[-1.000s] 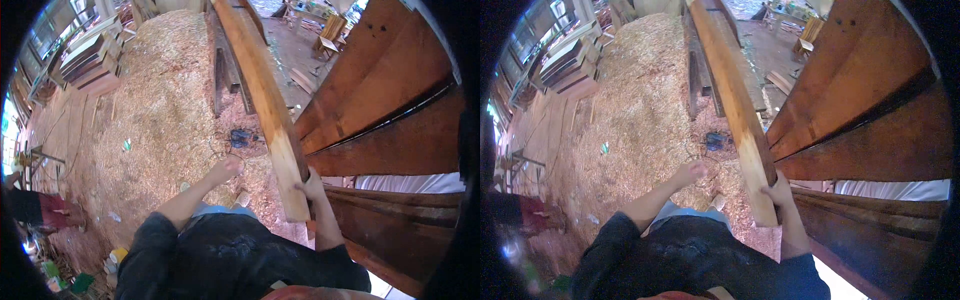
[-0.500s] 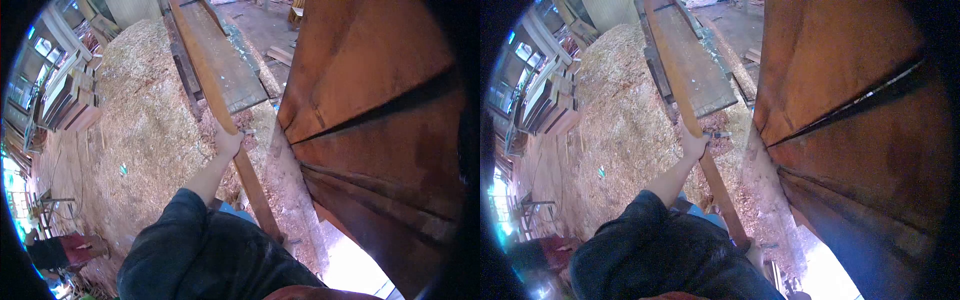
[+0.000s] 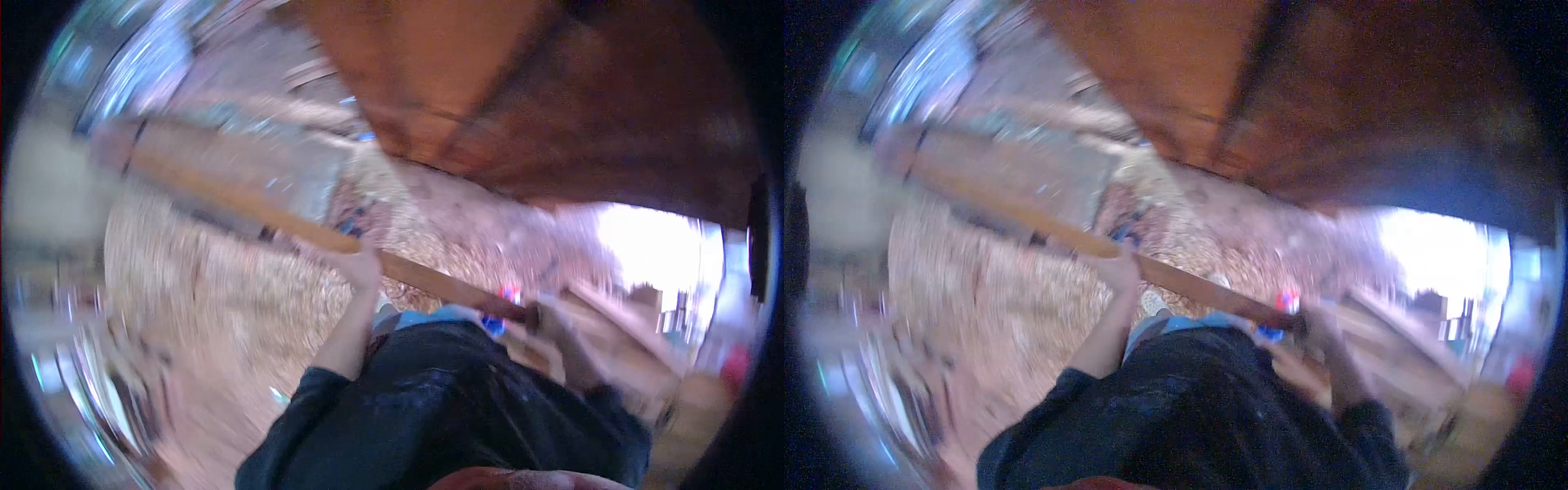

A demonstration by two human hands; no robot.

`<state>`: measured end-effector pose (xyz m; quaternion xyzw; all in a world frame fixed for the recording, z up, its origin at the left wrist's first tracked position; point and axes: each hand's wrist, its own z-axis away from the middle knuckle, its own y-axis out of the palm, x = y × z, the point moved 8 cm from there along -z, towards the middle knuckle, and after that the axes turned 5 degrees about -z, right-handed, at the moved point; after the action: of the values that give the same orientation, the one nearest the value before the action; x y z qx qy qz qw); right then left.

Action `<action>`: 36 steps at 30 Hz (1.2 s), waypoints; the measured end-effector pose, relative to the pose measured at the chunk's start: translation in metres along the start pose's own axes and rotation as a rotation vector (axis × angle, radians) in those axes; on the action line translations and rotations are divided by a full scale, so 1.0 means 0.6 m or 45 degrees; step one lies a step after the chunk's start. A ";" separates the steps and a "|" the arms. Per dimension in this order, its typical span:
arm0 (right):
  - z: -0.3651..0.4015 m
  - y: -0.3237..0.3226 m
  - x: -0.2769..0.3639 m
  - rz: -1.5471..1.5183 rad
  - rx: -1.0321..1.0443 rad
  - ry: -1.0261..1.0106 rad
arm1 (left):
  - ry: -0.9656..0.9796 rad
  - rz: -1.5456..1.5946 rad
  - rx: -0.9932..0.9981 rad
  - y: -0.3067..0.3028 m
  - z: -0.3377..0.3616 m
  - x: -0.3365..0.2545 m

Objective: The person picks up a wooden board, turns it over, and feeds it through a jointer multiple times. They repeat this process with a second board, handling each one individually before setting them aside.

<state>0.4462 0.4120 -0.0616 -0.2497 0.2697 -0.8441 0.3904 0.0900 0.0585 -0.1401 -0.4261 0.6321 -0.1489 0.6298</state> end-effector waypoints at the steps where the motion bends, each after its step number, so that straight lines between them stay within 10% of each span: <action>1: -0.005 0.014 -0.017 0.085 0.010 0.017 | -0.015 0.210 0.064 0.007 -0.003 0.004; 4: -0.032 0.059 -0.073 0.191 -0.010 0.076 | -0.223 0.313 0.415 0.055 -0.043 0.073; 9: 0.157 -0.039 -0.193 -0.766 -0.889 0.205 | -0.504 0.207 1.159 0.077 -0.048 0.065; 18: 0.363 0.421 -0.522 -1.190 -0.997 1.405 | -0.532 -0.054 1.350 0.043 -0.094 0.009; 22: 0.280 0.675 -0.432 -1.482 -0.542 1.290 | -0.522 -0.119 1.360 0.036 -0.101 -0.010; 27: 0.248 0.742 -0.308 -1.647 -0.219 1.091 | -0.544 -0.159 1.354 0.025 -0.109 -0.008; 34: 0.179 0.547 -0.408 -1.765 -0.577 1.181 | -0.616 -0.056 1.407 0.034 -0.087 0.013; 36: 0.094 0.484 -0.459 -1.794 -1.067 0.823 | -0.645 0.053 1.386 0.043 -0.066 0.031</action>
<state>0.7913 0.4563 -0.2672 -0.2296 0.4378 -0.7495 -0.4402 0.0472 0.0464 -0.1651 -0.0520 0.3033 -0.3326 0.8914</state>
